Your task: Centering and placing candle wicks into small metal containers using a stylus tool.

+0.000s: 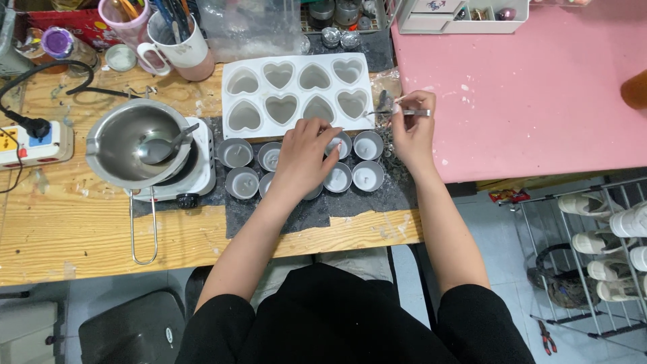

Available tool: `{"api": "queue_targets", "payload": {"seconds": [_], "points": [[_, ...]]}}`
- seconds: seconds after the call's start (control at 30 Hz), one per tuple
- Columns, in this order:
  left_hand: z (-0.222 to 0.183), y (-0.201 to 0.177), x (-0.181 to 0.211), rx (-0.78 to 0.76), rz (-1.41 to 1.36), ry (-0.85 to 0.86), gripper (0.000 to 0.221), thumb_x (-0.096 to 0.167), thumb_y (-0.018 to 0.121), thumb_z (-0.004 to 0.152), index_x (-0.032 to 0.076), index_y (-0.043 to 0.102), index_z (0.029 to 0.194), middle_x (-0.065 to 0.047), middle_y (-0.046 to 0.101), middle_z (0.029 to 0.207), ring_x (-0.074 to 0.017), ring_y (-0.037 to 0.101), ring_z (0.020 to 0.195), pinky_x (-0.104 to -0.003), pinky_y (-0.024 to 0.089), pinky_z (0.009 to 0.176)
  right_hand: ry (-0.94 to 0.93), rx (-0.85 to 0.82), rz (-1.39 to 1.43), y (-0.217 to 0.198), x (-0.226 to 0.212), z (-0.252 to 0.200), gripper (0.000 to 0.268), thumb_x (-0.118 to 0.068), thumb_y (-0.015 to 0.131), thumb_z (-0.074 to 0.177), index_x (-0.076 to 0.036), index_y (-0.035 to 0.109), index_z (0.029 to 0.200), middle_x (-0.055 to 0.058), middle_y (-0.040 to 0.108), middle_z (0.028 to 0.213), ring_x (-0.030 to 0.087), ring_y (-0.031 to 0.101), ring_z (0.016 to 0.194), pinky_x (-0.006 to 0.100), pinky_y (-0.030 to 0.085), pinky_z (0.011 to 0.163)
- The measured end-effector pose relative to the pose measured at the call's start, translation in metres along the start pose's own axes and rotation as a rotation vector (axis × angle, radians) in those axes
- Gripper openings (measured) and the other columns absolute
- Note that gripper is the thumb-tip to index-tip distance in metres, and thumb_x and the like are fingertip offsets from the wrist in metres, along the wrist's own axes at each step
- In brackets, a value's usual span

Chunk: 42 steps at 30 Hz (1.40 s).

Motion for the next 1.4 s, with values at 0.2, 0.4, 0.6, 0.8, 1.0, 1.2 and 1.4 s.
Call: {"api": "queue_targets", "payload": {"seconds": [0.2,0.4,0.6,0.8,1.0,1.2,1.4], "points": [[-0.003,0.002,0.002,-0.005,-0.076,-0.011,0.036,0.020,0.070,0.092,0.010,0.070,0.127,-0.008,0.060,0.116,-0.0284,0.055,0.114,-0.044,0.045,0.095,-0.018,0.094,0.015,-0.025,0.003,-0.009,0.029,0.005,0.058,0.112,-0.007,0.038,0.128,0.006,0.059,0.110,0.008,0.057,0.087,0.022,0.048,0.073],[-0.013,0.013,-0.005,-0.023,-0.107,0.004,0.035,0.020,0.070,0.092,0.012,0.069,0.126,-0.006,0.060,0.118,-0.0279,0.055,0.117,-0.044,0.045,0.096,0.112,0.194,0.093,-0.055,-0.012,-0.033,0.029,0.002,0.057,0.106,-0.011,0.036,0.121,0.003,0.058,0.103,0.008,0.062,0.079,0.022,0.051,0.062],[-0.012,0.013,0.010,-0.042,-0.116,0.048,0.035,0.020,0.072,0.091,0.011,0.068,0.124,-0.006,0.060,0.120,-0.0277,0.054,0.118,-0.045,0.044,0.093,0.092,0.177,-0.208,-0.077,-0.024,-0.078,0.029,0.003,0.060,0.112,-0.008,0.038,0.129,0.006,0.061,0.106,0.008,0.057,0.085,0.022,0.045,0.069],[-0.013,0.016,0.014,-0.059,-0.146,0.065,0.035,0.019,0.070,0.092,0.012,0.068,0.125,-0.005,0.061,0.122,-0.0271,0.054,0.121,-0.044,0.044,0.094,0.192,0.175,-0.270,-0.085,-0.042,-0.100,0.031,-0.001,0.064,0.105,-0.005,0.042,0.126,0.003,0.061,0.092,0.005,0.058,0.074,0.020,0.044,0.062],[-0.003,0.026,0.029,-0.061,-0.116,0.111,0.035,0.021,0.071,0.089,0.011,0.068,0.123,-0.006,0.060,0.122,-0.0275,0.054,0.122,-0.045,0.043,0.097,0.038,0.241,-0.265,-0.093,-0.037,-0.103,0.031,0.001,0.065,0.110,-0.004,0.042,0.130,0.006,0.062,0.106,0.009,0.061,0.093,0.022,0.050,0.078],[0.010,0.056,0.038,-0.179,-0.019,0.089,0.029,0.026,0.070,0.093,0.012,0.070,0.118,-0.005,0.063,0.119,-0.0260,0.056,0.119,-0.045,0.043,0.096,0.170,0.185,-0.340,-0.080,-0.025,-0.064,0.032,-0.002,0.063,0.105,-0.003,0.042,0.129,0.009,0.070,0.092,0.011,0.067,0.073,0.026,0.047,0.059],[0.013,0.062,0.047,-0.103,-0.063,0.136,0.031,0.026,0.070,0.092,0.012,0.070,0.119,-0.004,0.064,0.119,-0.0236,0.057,0.120,-0.045,0.041,0.100,0.041,-0.013,-0.602,-0.053,-0.029,-0.040,0.036,0.000,0.068,0.099,-0.002,0.048,0.129,0.016,0.068,0.089,0.019,0.068,0.073,0.032,0.053,0.064]]}}
Point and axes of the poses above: each hand's wrist, its own z-axis towards the middle knuckle, its own y-axis out of the palm, x = y × z, the point moved 10 cm from there along z, towards the middle knuckle
